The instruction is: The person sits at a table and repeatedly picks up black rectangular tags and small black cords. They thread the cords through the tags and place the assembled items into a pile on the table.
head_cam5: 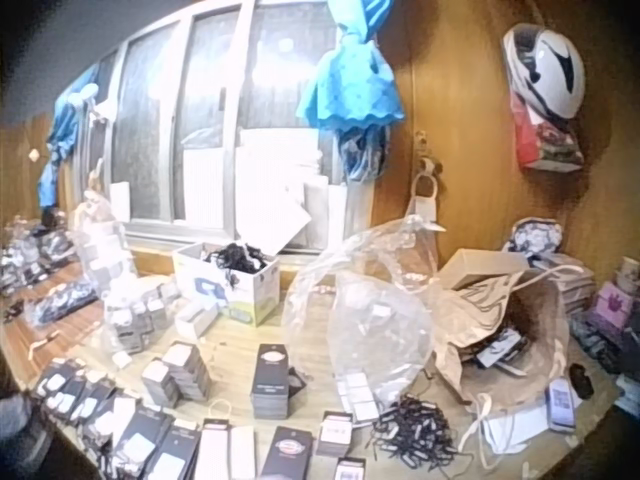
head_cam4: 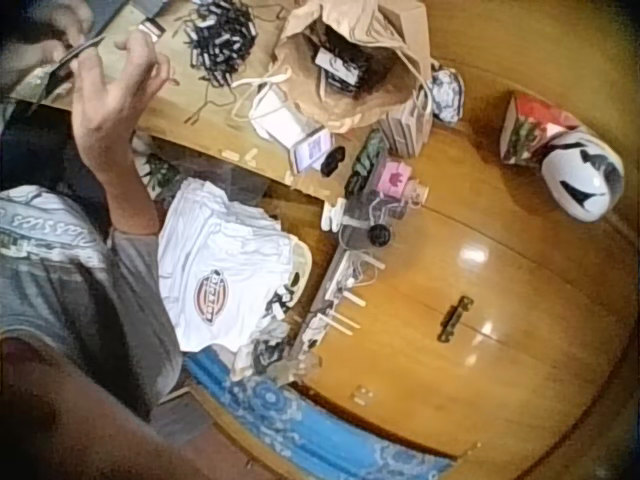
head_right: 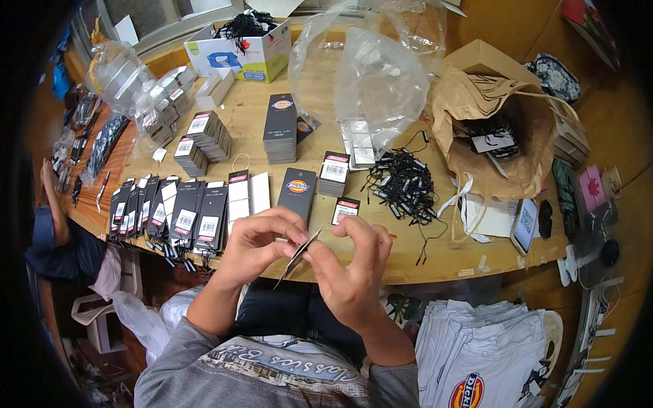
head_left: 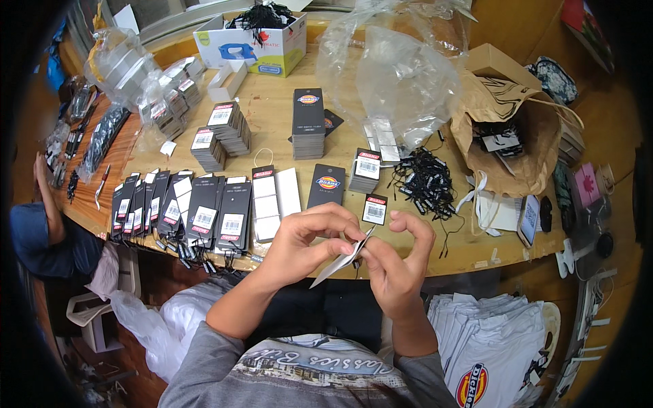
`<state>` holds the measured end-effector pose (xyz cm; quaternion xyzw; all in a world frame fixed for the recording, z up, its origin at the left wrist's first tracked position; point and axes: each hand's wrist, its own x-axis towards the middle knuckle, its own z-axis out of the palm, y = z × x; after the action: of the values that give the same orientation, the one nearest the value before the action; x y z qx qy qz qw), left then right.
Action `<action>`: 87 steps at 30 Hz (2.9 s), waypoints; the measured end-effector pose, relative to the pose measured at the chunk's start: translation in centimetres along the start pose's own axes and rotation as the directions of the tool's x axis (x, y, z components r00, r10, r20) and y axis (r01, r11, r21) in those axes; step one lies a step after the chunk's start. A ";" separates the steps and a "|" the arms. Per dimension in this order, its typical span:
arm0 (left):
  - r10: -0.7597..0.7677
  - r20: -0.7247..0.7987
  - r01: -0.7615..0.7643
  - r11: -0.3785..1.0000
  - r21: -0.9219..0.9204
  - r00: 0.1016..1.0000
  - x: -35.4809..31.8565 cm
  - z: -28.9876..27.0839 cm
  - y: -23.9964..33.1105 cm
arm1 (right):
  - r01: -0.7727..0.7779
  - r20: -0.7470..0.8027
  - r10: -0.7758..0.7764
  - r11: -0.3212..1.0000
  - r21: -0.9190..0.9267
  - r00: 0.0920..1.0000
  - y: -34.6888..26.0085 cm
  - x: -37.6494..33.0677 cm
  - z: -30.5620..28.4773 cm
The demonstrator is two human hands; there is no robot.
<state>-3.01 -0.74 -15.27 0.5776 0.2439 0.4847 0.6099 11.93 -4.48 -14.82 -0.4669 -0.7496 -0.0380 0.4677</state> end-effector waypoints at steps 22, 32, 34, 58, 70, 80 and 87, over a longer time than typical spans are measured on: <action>0.289 -0.321 -0.335 0.937 -0.096 0.902 -0.3 -0.1 1.5 | -0.629 0.532 0.337 0.423 0.652 0.777 3.2 -1.8 -2.1; 0.245 -0.190 -0.294 0.909 -0.295 0.951 -1.1 -0.8 2.0 | -0.528 0.459 0.405 0.072 0.846 0.791 3.5 -1.5 -1.9; 0.235 -0.193 -0.279 0.930 -0.241 0.953 -1.2 -0.4 2.1 | -0.538 0.422 0.433 0.188 0.822 0.796 3.2 -1.3 -1.8; 0.116 -0.232 -0.233 0.784 -0.576 0.966 -1.0 -0.7 2.5 | -0.437 0.335 0.312 0.361 0.824 0.889 3.2 0.7 -1.9; 0.132 -0.102 -0.152 0.963 -0.221 0.986 -1.3 0.6 1.7 | -0.459 0.377 0.355 0.183 0.869 0.855 1.5 1.8 -2.6; 0.046 -0.122 -0.079 0.955 -0.287 0.991 -1.2 1.1 2.1 | -0.504 0.428 0.368 0.137 0.853 0.825 1.6 1.4 -2.7; 0.082 -0.155 -0.093 0.993 -0.066 0.985 -1.2 1.4 2.3 | -0.458 0.354 0.404 0.198 0.867 0.844 1.2 1.5 -2.5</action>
<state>-3.02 -2.75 -13.15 0.5265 0.2460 0.5622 0.5883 14.31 -4.00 -12.77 -0.3048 -0.4824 0.5383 0.6202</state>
